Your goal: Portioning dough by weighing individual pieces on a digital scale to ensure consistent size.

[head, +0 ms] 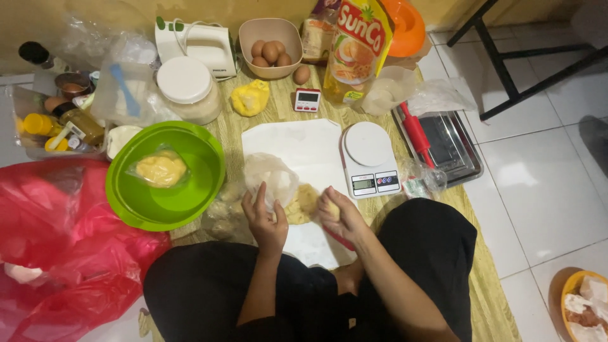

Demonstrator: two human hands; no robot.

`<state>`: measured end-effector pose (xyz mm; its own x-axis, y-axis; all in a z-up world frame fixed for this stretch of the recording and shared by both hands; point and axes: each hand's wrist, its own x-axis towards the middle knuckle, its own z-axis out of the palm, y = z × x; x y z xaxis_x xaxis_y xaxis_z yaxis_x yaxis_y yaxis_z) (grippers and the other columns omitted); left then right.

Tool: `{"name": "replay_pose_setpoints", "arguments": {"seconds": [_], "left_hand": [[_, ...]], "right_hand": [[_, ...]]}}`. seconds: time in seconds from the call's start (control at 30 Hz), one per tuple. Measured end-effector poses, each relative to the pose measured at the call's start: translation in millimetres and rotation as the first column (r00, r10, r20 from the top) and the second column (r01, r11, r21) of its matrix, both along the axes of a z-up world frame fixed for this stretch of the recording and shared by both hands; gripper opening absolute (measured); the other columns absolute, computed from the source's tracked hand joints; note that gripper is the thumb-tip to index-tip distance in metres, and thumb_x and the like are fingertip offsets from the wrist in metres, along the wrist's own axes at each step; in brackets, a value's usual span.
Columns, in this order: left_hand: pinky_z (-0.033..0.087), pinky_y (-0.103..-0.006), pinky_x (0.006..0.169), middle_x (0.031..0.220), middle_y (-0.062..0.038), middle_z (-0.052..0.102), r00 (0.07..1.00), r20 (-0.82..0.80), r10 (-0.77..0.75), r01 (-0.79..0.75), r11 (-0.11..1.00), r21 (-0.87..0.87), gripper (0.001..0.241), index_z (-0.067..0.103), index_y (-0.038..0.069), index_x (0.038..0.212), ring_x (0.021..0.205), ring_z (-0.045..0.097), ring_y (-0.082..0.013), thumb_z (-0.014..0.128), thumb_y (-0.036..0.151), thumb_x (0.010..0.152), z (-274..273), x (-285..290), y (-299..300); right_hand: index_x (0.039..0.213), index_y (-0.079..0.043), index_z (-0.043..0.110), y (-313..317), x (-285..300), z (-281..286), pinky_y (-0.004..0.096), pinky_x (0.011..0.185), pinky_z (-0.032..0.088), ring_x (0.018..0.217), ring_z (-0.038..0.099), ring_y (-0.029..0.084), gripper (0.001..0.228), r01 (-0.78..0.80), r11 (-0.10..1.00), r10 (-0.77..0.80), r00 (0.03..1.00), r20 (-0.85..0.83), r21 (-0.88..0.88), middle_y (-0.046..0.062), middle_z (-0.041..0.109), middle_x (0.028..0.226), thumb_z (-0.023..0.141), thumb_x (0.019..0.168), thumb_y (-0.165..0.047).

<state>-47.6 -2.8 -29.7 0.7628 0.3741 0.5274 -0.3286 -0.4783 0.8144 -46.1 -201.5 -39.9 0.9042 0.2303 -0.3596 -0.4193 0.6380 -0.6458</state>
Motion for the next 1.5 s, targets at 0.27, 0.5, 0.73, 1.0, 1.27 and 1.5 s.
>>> {"name": "replay_pose_setpoints", "arguments": {"seconds": [0.27, 0.5, 0.73, 1.0, 1.27, 1.5], "left_hand": [[0.06, -0.0423, 0.078, 0.132, -0.024, 0.052, 1.0, 0.006, -0.021, 0.021, 0.998, 0.053, 0.06, 0.064, 0.009, 0.14, 0.107, 0.069, -0.041, 0.069, -0.003, 0.081, -13, -3, -3], [0.058, -0.0411, 0.091, 0.132, -0.02, 0.062, 0.998, 0.043, -0.05, 0.044, 0.989, 0.138, 0.059, 0.066, 0.01, 0.14, 0.115, 0.069, -0.0363, 0.064, -0.001, 0.082, -29, 0, -12], [0.06, -0.041, 0.084, 0.134, -0.017, 0.058, 0.983, 0.055, -0.174, 0.174, 0.985, 0.004, 0.058, 0.07, 0.013, 0.134, 0.103, 0.071, -0.0308, 0.065, 0.0, 0.078, -3, 5, 12], [0.049, -0.0537, 0.091, 0.106, -0.009, 0.065, 0.705, -0.674, 0.219, -0.29, 0.957, 0.008, 0.051, 0.049, 0.015, 0.12, 0.101, 0.068, -0.0391, 0.071, 0.022, 0.074, -117, 15, 93], [0.038, -0.061, 0.109, 0.149, -0.02, 0.047, 0.624, -0.758, 0.189, 0.125, 0.934, 0.335, 0.09, 0.039, 0.013, 0.155, 0.136, 0.046, -0.0439, 0.08, 0.032, 0.077, -35, 15, 61], [0.046, -0.0492, 0.101, 0.129, -0.011, 0.055, 0.611, -0.776, 0.158, 0.329, 0.84, 0.431, 0.063, 0.061, 0.016, 0.138, 0.124, 0.052, -0.0345, 0.079, 0.025, 0.078, -60, 26, 56]], "right_hand": [[0.138, 0.002, 0.049, 61, 34, 28, 0.046, 0.093, 0.061, 0.112, 0.068, 0.036, 0.042, -0.052, 0.975, 0.054, 0.999, -0.007, 0.215, 0.025, 0.059, 0.126, 0.056, 0.1, -0.013], [0.116, 0.001, 0.06, 84, 59, 43, 0.016, 0.044, 0.053, 0.059, 0.064, 0.011, 0.022, 0.009, 0.996, -0.017, 0.995, -0.096, -0.085, 0.01, 0.065, 0.081, 0.065, 0.101, -0.014], [0.106, -0.008, 0.056, 61, 50, 49, 0.014, 0.039, 0.033, 0.056, 0.047, 0.009, 0.021, -0.01, 0.992, 0.007, 1.0, -0.025, -0.123, 0.0, 0.048, 0.073, 0.057, 0.106, -0.029], [0.117, -0.005, 0.065, -27, 16, -77, 0.045, 0.073, 0.064, 0.088, 0.073, 0.032, 0.04, -0.026, 0.978, 0.06, 0.986, -0.155, 0.208, 0.015, 0.067, 0.096, 0.057, 0.101, -0.041], [0.092, 0.006, 0.07, 48, -19, -43, 0.034, 0.045, 0.062, 0.053, 0.07, 0.024, 0.03, -0.539, 0.599, 0.362, 0.842, -0.4, -0.592, 0.02, 0.069, 0.067, 0.079, 0.085, -0.022], [0.103, 0.001, 0.051, 68, -18, -35, 0.021, 0.034, 0.044, 0.045, 0.054, 0.012, 0.05, -0.019, 0.968, -0.116, 0.852, -0.51, -0.252, 0.004, 0.053, 0.066, 0.063, 0.1, -0.048]]}}
